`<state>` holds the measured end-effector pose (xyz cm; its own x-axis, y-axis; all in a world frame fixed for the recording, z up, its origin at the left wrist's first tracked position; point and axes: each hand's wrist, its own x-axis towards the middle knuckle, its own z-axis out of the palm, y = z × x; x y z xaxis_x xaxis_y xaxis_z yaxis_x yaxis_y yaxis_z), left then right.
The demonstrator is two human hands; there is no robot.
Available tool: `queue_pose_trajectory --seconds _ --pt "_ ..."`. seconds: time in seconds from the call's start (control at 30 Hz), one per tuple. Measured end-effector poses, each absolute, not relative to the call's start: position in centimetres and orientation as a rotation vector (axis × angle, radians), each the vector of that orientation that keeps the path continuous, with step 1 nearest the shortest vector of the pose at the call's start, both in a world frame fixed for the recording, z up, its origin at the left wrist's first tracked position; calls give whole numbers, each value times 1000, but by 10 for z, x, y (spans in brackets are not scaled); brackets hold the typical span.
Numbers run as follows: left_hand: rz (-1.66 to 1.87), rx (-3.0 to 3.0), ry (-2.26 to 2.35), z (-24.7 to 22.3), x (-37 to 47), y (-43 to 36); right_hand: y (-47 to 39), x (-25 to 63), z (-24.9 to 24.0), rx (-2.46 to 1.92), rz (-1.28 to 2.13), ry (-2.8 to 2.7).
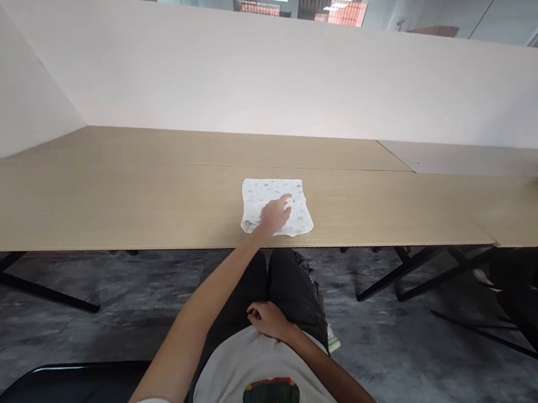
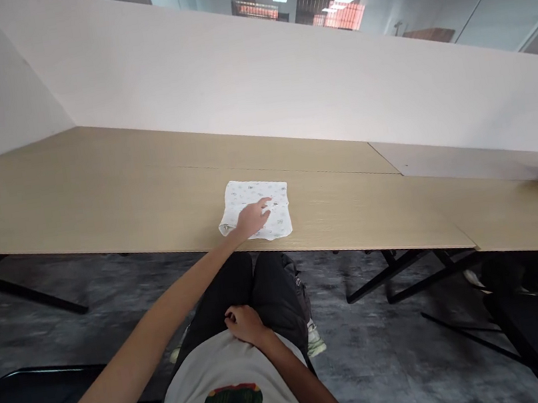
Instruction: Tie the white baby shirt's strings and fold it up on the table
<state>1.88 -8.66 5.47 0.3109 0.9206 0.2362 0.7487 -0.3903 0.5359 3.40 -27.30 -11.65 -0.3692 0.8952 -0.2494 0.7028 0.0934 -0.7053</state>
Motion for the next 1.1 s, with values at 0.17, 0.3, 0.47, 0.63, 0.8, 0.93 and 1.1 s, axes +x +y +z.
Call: queue_pose_trajectory --seconds 0.17,0.3,0.47,0.63,0.8,0.93,1.1 --pt "668 2448 1083 39 5 -100 -274 35 -123 -1534 1123 -2102" --pt "875 2460 1096 37 -52 -97 -267 60 -100 -1410 852 -1963" --pt "744 2671 1247 33 -124 -94 -234 141 -34 -1299 139 -1702" --pt "693 2787 1265 21 -138 -91 -176 204 0 -1308 -123 -1952" --pt "778 2744 1268 16 -132 -89 -146 216 -3 -1284 -17 -2093" --pt "920 2642 1233 25 -134 -108 -166 216 10 -1235 112 -1997" --pt "1136 2410 1479 63 -124 -115 -159 215 51 -1338 193 -1723"
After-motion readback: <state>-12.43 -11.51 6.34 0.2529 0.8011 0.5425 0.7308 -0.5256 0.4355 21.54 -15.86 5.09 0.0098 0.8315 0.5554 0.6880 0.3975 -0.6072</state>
